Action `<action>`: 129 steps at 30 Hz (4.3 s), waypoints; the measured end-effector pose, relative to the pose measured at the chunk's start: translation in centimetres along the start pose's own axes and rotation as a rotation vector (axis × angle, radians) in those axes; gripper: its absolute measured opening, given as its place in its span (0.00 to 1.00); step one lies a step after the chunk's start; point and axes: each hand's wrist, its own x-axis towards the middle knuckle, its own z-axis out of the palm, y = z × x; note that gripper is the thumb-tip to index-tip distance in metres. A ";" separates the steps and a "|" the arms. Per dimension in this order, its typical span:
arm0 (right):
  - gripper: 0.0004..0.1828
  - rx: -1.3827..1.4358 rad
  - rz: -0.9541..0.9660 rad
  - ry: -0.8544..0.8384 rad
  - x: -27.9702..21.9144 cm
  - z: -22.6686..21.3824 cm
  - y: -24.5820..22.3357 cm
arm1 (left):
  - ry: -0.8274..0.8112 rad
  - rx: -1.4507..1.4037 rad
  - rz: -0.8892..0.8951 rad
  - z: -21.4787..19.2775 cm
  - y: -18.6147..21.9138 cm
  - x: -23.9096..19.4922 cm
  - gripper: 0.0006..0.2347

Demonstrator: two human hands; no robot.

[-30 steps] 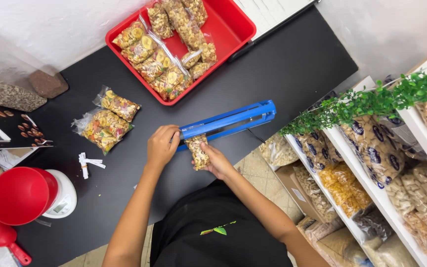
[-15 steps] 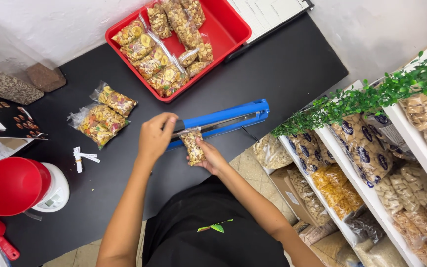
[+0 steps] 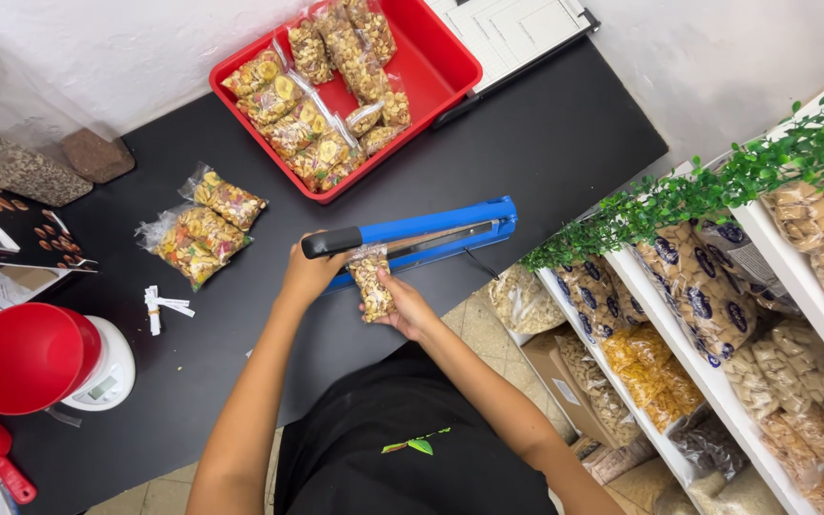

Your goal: The person seals plastic bags filled with a nut and fruit mix using a blue heat sealer. They place the open end of the bag into the machine, press the handle to seal it, and then place the finished package into a red tray. The person also handles small white labels and applies them to the sealed bags.

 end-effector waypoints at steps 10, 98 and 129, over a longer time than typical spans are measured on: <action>0.36 -0.018 -0.012 0.018 0.0 -0.2 0.6 | -0.103 -0.092 0.046 0.3 -0.3 1.3 0.11; 0.05 -1.849 -1.514 -0.214 -4.6 2.0 -8.7 | 0.066 0.506 0.702 1.5 -3.9 -5.0 0.04; 0.05 -1.681 -1.654 -0.170 -7.6 2.1 -9.2 | -0.090 0.560 0.018 -4.7 -10.8 -13.0 0.19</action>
